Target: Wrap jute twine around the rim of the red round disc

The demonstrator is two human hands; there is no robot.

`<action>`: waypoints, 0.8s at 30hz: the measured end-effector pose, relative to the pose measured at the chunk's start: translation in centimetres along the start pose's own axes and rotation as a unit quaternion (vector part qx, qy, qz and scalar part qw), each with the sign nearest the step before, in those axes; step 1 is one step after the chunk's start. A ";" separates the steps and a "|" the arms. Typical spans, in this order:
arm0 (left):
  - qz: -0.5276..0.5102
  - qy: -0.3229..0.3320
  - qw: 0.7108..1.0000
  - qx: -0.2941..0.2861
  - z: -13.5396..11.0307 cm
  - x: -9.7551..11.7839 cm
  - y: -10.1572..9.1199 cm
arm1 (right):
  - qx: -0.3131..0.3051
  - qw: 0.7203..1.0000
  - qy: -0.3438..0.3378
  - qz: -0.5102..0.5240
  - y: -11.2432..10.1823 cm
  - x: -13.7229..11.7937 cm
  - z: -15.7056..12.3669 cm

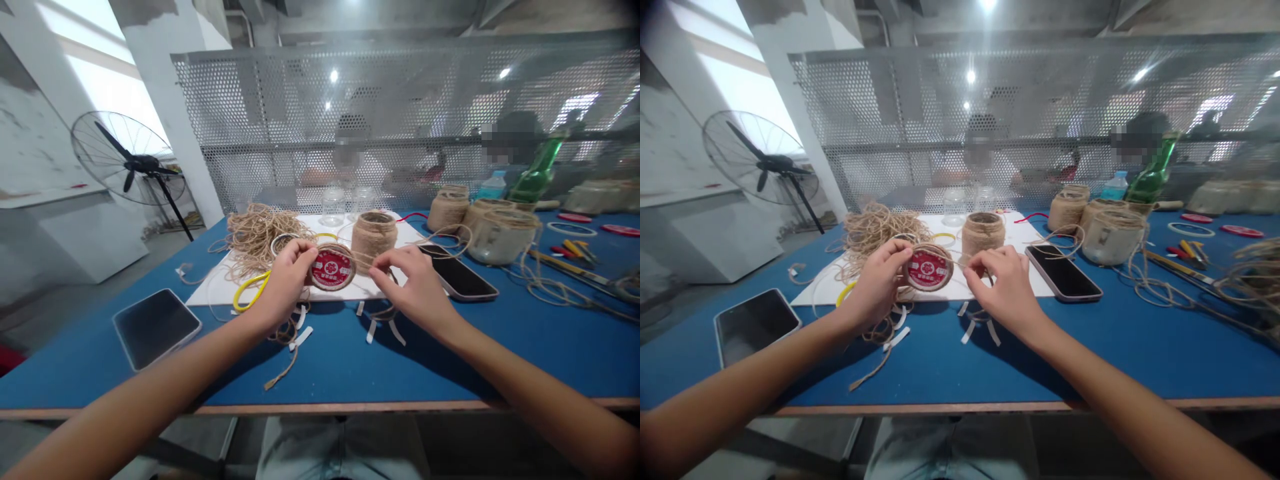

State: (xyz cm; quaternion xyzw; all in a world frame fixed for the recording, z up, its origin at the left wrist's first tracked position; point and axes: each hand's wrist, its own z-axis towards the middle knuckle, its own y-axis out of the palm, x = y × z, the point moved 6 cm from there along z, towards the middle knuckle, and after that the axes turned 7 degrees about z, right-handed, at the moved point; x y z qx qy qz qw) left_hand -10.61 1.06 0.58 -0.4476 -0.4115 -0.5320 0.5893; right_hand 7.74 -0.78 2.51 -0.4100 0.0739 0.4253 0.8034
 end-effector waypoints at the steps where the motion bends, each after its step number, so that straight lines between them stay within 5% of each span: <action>1: -0.005 0.002 1.000 0.008 0.1 0.1 -0.2 | -0.001 1.000 -0.002 -0.014 -0.1 0.1 0.0; 12: -0.097 0.093 0.975 0.175 2.7 3.8 -6.4 | -0.005 0.999 0.047 -0.009 -1.0 1.8 0.8; 17: -0.121 0.099 0.954 0.257 4.3 3.9 -10.2 | -0.022 0.993 0.036 -0.111 -1.4 2.6 1.0; 21: -0.095 0.101 0.953 0.270 4.8 3.8 -11.5 | -0.082 0.981 0.036 -0.173 -0.6 3.6 0.9; 24: 0.011 0.096 0.969 0.226 4.6 3.7 -10.2 | -0.100 0.988 0.053 -0.101 -0.2 3.9 0.9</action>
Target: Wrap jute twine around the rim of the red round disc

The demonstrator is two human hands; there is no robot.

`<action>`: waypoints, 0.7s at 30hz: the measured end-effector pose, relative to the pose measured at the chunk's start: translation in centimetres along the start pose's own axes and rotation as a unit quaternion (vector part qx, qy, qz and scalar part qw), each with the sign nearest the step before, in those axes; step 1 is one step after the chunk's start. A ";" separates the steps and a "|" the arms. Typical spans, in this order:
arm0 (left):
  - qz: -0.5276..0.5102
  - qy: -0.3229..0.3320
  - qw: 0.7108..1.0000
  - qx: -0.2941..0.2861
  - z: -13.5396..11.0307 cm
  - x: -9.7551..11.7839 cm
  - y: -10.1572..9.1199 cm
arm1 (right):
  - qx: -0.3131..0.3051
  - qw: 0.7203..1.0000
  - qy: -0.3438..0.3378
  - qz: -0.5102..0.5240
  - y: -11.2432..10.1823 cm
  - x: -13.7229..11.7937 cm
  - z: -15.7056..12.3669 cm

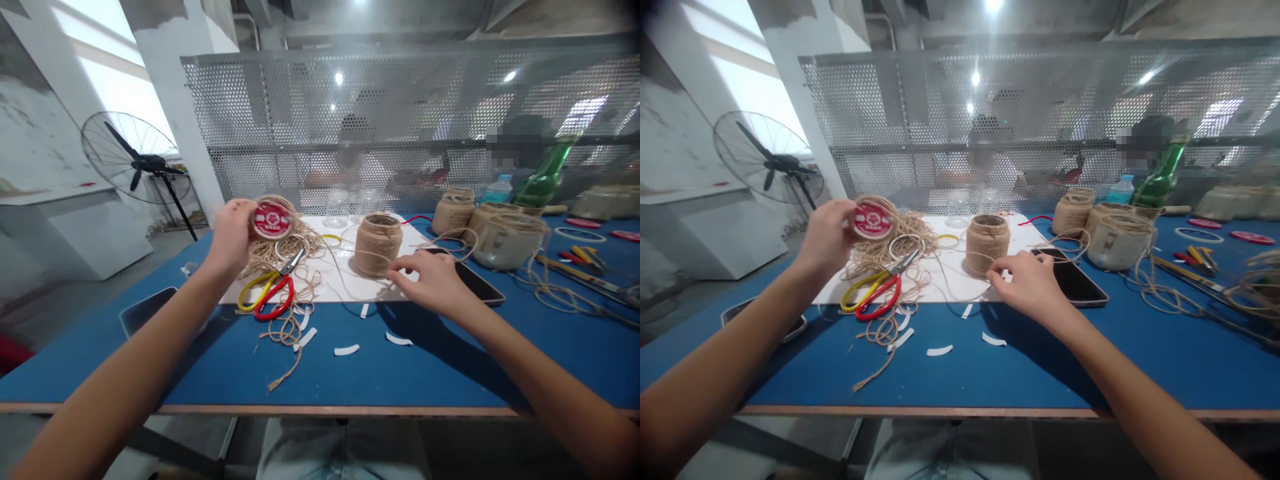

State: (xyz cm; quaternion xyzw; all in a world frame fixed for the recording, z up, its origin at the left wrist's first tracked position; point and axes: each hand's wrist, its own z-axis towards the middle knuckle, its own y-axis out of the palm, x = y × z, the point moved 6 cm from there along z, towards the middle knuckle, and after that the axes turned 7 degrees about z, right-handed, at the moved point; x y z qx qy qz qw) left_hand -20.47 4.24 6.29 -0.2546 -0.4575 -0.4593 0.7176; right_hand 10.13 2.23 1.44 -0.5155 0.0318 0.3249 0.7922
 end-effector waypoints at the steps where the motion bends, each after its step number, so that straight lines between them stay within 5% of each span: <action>1: 0.049 0.011 0.998 -0.032 -0.5 0.0 0.7 | 0.004 0.999 0.002 0.041 0.0 -0.1 0.1; 7: 0.217 0.060 0.956 -0.188 -4.9 0.0 4.7 | 0.048 0.978 -0.026 0.201 -0.1 -2.1 0.0; 14: 0.173 0.005 0.938 -0.300 -9.6 -0.3 8.1 | -0.028 0.946 -0.094 0.310 1.7 -4.7 -0.3; 21: 0.121 -0.019 0.933 -0.337 -11.5 -0.7 8.9 | -0.032 0.946 -0.092 0.308 1.9 -4.4 -0.6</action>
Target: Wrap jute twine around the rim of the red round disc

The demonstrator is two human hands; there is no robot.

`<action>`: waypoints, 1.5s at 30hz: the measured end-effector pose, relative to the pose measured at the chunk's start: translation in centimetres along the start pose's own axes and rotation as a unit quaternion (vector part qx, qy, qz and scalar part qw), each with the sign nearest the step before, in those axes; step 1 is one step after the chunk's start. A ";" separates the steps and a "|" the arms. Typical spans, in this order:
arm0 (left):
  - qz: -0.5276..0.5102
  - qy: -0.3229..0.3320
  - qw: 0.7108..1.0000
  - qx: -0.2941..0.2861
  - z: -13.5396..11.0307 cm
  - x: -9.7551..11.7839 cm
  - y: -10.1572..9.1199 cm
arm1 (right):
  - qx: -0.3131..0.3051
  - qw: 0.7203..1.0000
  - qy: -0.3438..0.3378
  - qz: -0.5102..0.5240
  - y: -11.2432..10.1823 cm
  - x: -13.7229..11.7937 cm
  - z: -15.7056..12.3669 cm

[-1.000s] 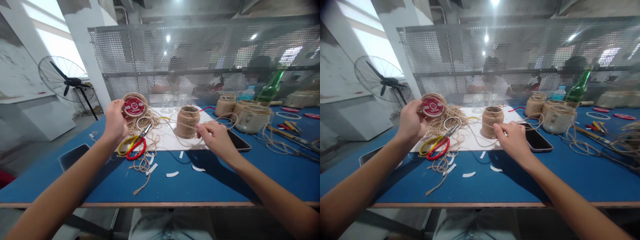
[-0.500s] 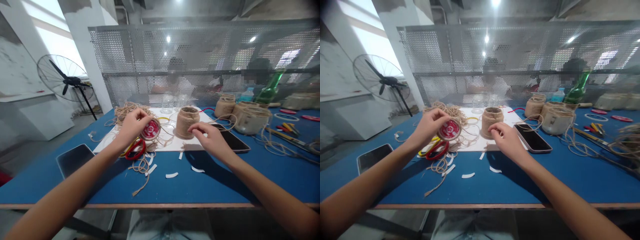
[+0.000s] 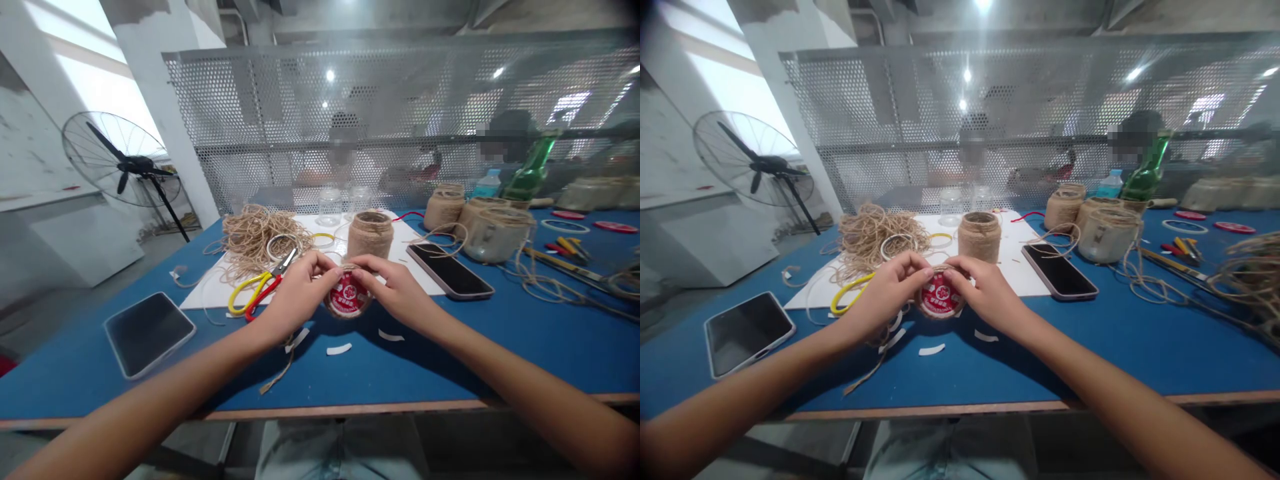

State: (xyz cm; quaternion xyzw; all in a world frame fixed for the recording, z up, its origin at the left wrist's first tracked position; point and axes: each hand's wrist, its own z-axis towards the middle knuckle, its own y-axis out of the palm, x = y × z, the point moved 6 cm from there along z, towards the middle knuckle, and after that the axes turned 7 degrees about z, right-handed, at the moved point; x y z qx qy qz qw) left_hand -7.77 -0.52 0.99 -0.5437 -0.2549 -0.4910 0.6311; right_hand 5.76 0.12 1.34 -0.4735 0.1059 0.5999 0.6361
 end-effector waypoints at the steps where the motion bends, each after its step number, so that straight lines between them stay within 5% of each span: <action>1: 0.002 0.005 1.000 -0.004 0.0 0.0 0.1 | 0.006 1.000 0.000 -0.002 -0.1 0.0 0.0; 11: 0.257 0.126 0.958 -0.015 -0.2 1.6 -0.1 | -0.010 1.000 -0.004 0.006 0.2 -0.3 -0.1; 22: 0.145 0.077 0.986 0.002 -0.3 1.1 -0.6 | -0.014 0.994 0.058 0.088 -0.1 0.5 -0.1; 33: 0.247 0.115 0.962 -0.013 -0.5 1.6 -0.1 | -0.010 0.999 0.027 0.033 0.4 0.2 -0.4; 42: 0.218 0.115 0.969 0.013 -0.5 1.4 -0.5 | -0.041 0.995 0.053 0.073 0.8 0.1 -0.3; 45: 0.202 0.100 0.974 0.019 -0.3 0.9 -0.8 | -0.009 0.999 0.040 0.021 0.1 0.4 -0.4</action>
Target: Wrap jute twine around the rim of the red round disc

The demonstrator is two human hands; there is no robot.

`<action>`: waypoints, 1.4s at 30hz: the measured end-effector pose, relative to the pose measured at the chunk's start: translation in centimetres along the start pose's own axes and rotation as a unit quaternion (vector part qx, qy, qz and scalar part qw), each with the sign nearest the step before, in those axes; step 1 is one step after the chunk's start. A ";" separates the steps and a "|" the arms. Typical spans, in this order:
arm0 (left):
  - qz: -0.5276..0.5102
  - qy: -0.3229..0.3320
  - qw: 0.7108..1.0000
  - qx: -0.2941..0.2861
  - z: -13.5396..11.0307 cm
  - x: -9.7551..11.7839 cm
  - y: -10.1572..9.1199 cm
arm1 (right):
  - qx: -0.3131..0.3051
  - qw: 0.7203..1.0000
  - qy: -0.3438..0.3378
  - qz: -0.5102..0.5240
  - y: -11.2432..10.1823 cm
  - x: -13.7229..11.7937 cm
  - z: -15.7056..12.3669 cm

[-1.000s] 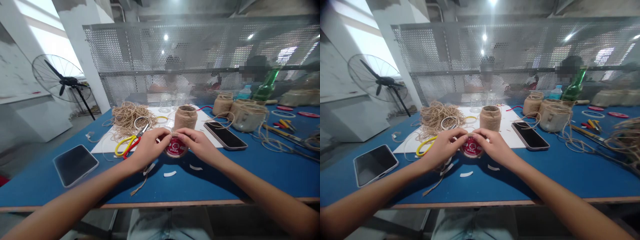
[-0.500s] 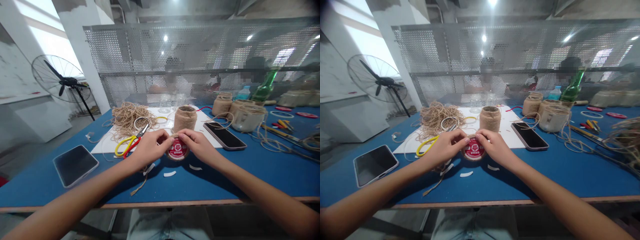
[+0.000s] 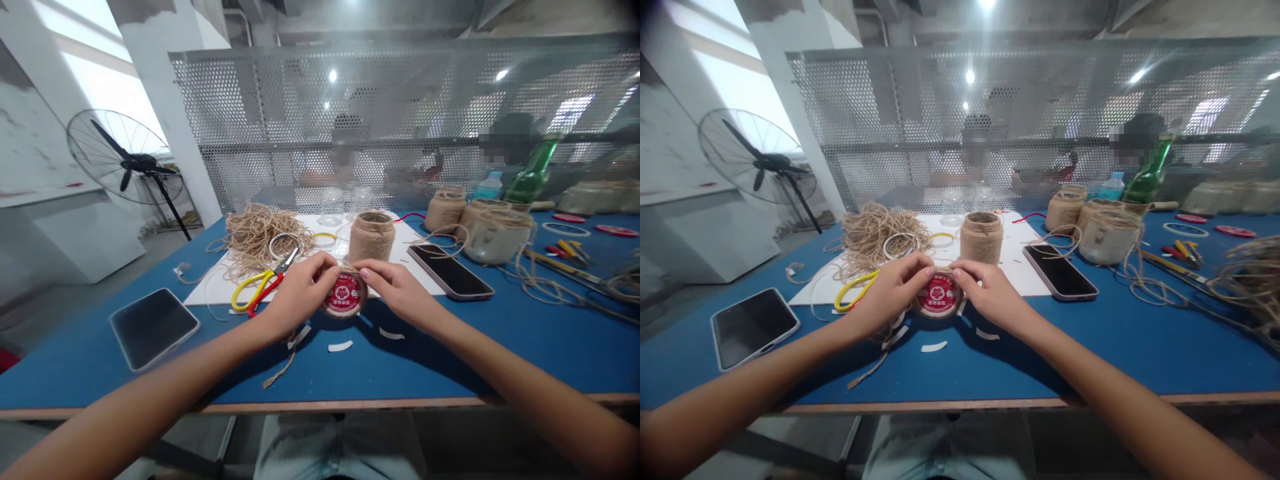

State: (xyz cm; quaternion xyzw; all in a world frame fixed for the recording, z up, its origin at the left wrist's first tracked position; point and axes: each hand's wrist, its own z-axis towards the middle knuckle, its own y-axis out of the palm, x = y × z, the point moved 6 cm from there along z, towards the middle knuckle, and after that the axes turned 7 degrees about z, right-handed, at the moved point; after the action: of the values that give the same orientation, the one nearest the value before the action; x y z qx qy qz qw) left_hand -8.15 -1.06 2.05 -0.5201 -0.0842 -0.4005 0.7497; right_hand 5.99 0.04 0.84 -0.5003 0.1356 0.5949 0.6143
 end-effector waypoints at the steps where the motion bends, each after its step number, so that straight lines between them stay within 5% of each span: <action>1: -0.008 -0.008 1.000 0.005 0.0 -0.2 0.0 | 0.015 1.000 -0.008 -0.022 -0.3 0.0 -0.1; 13: -0.069 -0.055 0.994 0.060 0.2 -1.3 -0.5 | 0.063 0.996 0.017 -0.068 -1.1 0.3 -0.4; 28: -0.059 -0.024 0.998 0.003 -0.4 0.2 0.6 | 0.024 0.994 -0.037 -0.101 -0.2 -0.2 -0.2; 36: -0.102 -0.035 0.994 -0.015 -0.5 -0.1 1.3 | 0.055 0.950 -0.120 -0.283 -0.2 -0.4 -0.6; 42: -0.109 -0.045 0.993 -0.031 -0.4 -0.1 1.3 | 0.054 0.937 -0.148 -0.313 0.0 -0.7 -0.7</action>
State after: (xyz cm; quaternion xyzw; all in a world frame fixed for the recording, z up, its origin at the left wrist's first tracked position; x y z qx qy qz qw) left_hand -7.40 -1.19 0.90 -0.5486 -0.1616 -0.4581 0.6805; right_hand 6.07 -0.94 1.04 -0.3901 -0.0881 0.4314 0.8087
